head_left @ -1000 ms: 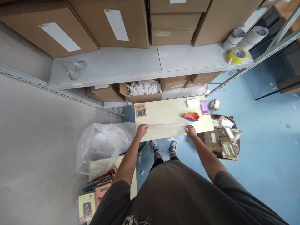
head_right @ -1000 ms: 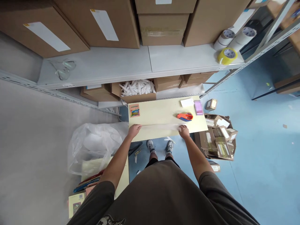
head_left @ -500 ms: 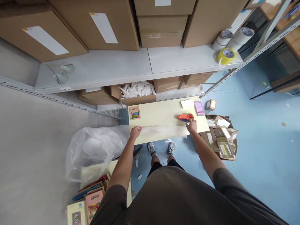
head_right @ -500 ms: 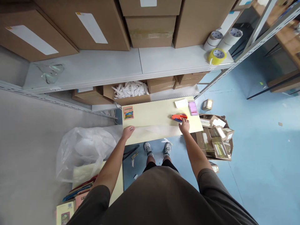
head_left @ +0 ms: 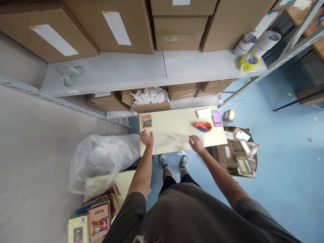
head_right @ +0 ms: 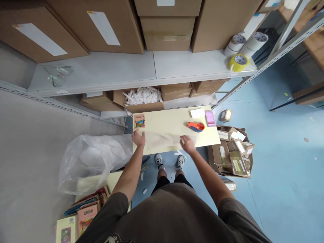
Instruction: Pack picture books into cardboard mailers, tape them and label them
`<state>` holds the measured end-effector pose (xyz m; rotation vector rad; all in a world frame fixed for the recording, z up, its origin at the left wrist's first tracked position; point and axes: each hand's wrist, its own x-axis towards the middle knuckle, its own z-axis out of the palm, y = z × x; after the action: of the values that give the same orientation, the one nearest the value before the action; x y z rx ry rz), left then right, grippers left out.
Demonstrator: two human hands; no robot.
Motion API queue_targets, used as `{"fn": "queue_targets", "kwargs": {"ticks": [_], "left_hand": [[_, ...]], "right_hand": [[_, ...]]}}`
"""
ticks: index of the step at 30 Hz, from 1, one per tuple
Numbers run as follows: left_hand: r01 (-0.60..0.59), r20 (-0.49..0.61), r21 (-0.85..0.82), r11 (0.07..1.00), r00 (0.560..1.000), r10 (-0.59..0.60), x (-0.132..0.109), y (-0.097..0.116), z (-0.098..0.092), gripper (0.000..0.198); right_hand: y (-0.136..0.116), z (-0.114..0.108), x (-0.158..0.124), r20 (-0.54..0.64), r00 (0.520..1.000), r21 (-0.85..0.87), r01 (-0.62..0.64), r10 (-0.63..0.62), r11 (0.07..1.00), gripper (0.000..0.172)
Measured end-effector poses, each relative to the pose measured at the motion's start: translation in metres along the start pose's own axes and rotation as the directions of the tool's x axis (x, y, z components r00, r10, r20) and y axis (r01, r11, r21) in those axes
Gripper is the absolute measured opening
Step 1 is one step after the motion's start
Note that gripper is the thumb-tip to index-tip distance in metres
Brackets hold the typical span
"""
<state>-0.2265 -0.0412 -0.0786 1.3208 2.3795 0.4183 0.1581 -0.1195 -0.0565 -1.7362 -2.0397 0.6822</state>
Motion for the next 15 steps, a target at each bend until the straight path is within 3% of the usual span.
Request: {"fn": "queue_targets", "kwargs": {"ticks": [1,3,5,7,9,11,13,15], "left_hand": [[-0.062,0.010,0.013,0.998,0.998,0.062,-0.006,0.001,0.001,0.046],[-0.256,0.172,0.028,0.966,0.954,0.247,-0.018,0.000,0.005,0.038],[-0.417,0.377,0.036,0.908,0.847,0.374,-0.030,-0.004,0.011,0.043],[-0.474,0.495,0.070,0.878,0.780,0.382,-0.040,-0.011,0.018,0.070],[-0.476,0.544,0.112,0.873,0.764,0.347,-0.047,-0.017,0.024,0.096],[-0.488,0.575,0.125,0.864,0.745,0.337,-0.051,-0.022,0.025,0.108],[-0.505,0.574,0.106,0.856,0.734,0.362,-0.054,-0.028,0.022,0.108],[-0.486,0.503,0.075,0.871,0.772,0.388,-0.055,-0.035,0.015,0.087]], "right_hand": [[-0.016,0.013,-0.009,0.070,0.991,0.062,0.112,-0.117,0.992,0.038],[-0.036,0.035,-0.017,0.104,0.975,0.099,0.188,-0.198,0.977,0.038],[-0.039,0.049,-0.012,0.069,0.993,0.022,0.093,-0.094,0.995,0.040],[-0.026,0.055,0.000,0.055,0.994,-0.088,-0.090,0.095,0.992,0.049],[-0.007,0.055,0.014,0.109,0.960,-0.172,-0.239,0.260,0.956,0.063],[0.008,0.052,0.022,0.156,0.940,-0.225,-0.267,0.305,0.937,0.069],[0.015,0.050,0.025,0.113,0.953,-0.261,-0.244,0.281,0.934,0.067],[0.010,0.049,0.026,0.015,0.974,-0.273,-0.212,0.224,0.938,0.062]]}}
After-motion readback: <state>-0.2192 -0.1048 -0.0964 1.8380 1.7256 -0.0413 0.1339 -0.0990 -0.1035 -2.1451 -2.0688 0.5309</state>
